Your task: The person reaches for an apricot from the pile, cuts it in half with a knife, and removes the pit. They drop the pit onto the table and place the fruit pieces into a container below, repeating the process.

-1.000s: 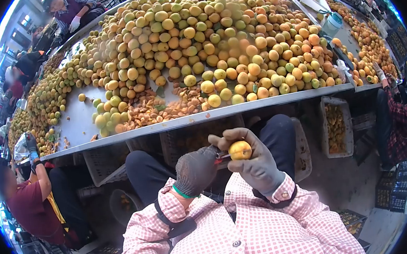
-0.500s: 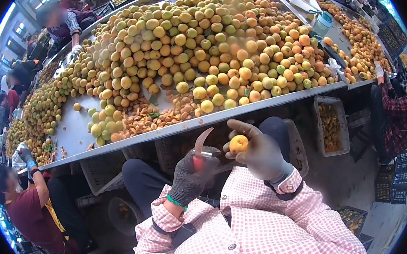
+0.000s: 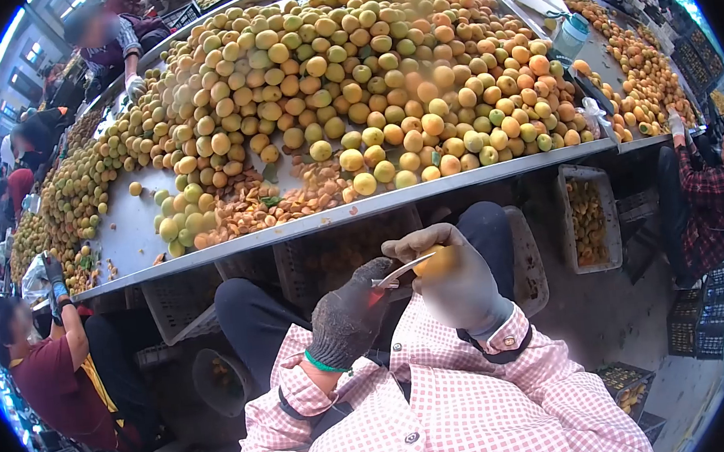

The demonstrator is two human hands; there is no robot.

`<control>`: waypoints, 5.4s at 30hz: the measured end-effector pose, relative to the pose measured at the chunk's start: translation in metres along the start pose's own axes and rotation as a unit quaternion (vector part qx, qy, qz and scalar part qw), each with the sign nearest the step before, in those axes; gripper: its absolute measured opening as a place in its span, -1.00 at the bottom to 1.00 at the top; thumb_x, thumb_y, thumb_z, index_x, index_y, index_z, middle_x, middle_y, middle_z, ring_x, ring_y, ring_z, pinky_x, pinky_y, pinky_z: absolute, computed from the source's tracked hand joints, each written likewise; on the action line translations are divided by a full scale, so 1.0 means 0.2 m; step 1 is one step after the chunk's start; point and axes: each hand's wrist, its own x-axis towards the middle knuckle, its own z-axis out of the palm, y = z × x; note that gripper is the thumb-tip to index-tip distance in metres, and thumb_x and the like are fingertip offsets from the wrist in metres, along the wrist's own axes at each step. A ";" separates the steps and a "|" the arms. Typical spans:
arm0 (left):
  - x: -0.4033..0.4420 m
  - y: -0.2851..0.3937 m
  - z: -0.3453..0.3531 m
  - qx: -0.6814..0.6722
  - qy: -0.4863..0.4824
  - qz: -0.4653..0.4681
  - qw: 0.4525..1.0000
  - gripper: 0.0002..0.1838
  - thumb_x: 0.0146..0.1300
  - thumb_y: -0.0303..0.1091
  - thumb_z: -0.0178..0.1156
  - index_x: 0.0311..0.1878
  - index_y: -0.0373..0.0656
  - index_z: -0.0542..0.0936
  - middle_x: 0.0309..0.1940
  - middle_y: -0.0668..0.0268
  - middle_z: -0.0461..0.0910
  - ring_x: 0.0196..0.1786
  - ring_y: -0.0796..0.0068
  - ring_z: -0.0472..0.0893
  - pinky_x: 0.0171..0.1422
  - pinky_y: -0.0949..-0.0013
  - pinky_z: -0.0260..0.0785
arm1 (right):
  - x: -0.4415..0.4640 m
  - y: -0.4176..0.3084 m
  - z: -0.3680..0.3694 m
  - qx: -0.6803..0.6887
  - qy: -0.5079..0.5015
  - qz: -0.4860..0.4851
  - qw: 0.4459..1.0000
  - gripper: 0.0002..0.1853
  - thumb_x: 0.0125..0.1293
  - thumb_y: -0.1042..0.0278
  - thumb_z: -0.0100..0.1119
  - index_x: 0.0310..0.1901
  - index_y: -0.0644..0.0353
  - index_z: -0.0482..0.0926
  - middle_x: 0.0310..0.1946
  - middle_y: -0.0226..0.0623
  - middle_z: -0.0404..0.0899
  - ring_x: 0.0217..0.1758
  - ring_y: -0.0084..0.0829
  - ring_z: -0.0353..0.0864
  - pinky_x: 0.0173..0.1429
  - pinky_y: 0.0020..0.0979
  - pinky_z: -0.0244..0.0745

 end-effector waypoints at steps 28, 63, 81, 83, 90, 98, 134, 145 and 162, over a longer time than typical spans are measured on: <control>0.06 -0.09 0.13 -0.167 0.119 0.044 0.978 -0.51 0.09 -0.53 0.27 0.14 -0.13 0.47 -0.21 0.25 0.62 -0.22 0.37 0.66 -0.11 0.38 0.49 | 0.03 0.02 0.03 0.056 0.100 -0.056 0.992 -0.45 0.12 0.70 0.27 0.16 0.18 0.40 0.01 -0.40 0.49 -0.01 -0.59 0.50 0.14 -0.57 0.42; 0.10 -0.10 0.09 -0.777 -0.054 -0.145 0.610 -0.70 0.42 -0.40 -0.10 0.17 -0.20 0.35 -0.06 0.20 0.49 -0.04 0.51 0.51 -0.05 0.39 0.46 | -0.01 0.06 0.00 0.115 0.037 0.067 0.990 -0.60 0.40 0.39 -0.03 0.24 0.23 0.32 0.00 -0.25 0.50 -0.10 -0.45 0.59 -0.12 -0.51 0.50; 0.03 -0.56 -0.07 -0.652 0.058 -0.262 0.709 -0.66 0.38 -0.15 0.11 0.11 -0.10 0.47 -0.68 0.56 0.23 -0.76 0.70 0.16 -0.72 0.54 -0.02 | 0.06 0.29 -0.26 0.123 0.229 0.204 0.944 -0.51 0.12 0.82 -0.18 0.11 0.27 0.40 0.04 -0.13 0.45 0.03 -0.23 0.56 0.09 -0.30 0.58; 0.01 -0.61 -0.09 -0.644 0.075 -0.256 0.717 -0.67 0.39 -0.12 0.08 0.08 -0.11 0.47 -0.67 0.56 0.21 -0.75 0.71 0.15 -0.72 0.55 -0.03 | 0.07 0.32 -0.27 0.102 0.270 0.203 0.936 -0.50 0.10 0.82 -0.18 0.09 0.28 0.40 0.02 -0.14 0.46 -0.02 -0.25 0.57 0.06 -0.32 0.59; 0.01 -0.72 -0.15 -0.719 0.139 -0.222 0.643 -0.73 0.40 -0.12 0.05 -0.01 -0.09 0.48 -0.65 0.56 0.22 -0.76 0.70 0.13 -0.70 0.54 -0.03 | 0.23 0.38 -0.38 -0.324 0.221 0.080 0.916 -0.62 0.21 0.65 -0.06 0.08 0.24 0.44 0.05 -0.23 0.48 -0.02 -0.50 0.54 0.06 -0.43 0.49; 0.02 -0.76 -0.17 -0.695 0.165 -0.231 0.660 -0.77 0.38 -0.14 0.09 -0.06 -0.07 0.50 -0.63 0.54 0.27 -0.72 0.69 0.20 -0.67 0.54 0.03 | 0.64 -0.03 -0.14 -0.445 0.126 -0.053 0.885 -0.81 0.34 0.52 0.03 -0.04 0.26 0.52 -0.18 -0.37 0.57 -0.16 -0.61 0.53 0.00 -0.58 0.45; -0.04 -0.26 -0.05 -0.271 -0.102 -0.072 0.955 -0.76 0.19 -0.57 0.24 -0.07 -0.21 0.52 -0.23 0.39 0.55 -0.15 0.65 0.49 0.02 0.48 0.37 | 0.00 0.13 -0.08 -0.466 0.019 -0.005 0.885 -0.49 0.21 0.36 0.35 0.14 0.15 0.32 -0.19 -0.40 0.44 -0.16 -0.60 0.46 -0.02 -0.60 0.40; -0.09 -0.12 -0.07 -0.180 -0.052 -0.058 0.981 -0.74 0.19 -0.32 0.31 -0.14 -0.21 0.51 -0.37 0.05 0.61 -0.32 0.11 0.63 -0.22 0.30 0.45 | -0.06 0.05 -0.09 0.185 0.049 0.150 0.970 -0.55 0.44 0.01 -0.05 0.21 0.08 0.31 0.03 -0.18 0.47 -0.17 -0.40 0.52 -0.21 -0.52 0.45; -0.10 -0.07 0.02 -0.044 -0.004 -0.050 0.998 -0.73 0.14 -0.33 0.28 -0.07 -0.08 0.53 -0.31 0.06 0.62 -0.26 -0.04 0.63 -0.26 0.13 0.48 | -0.08 0.11 0.03 0.017 0.069 0.039 0.997 -0.42 0.25 0.40 0.26 0.27 0.26 0.27 0.16 -0.22 0.41 0.16 -0.38 0.49 0.29 -0.27 0.39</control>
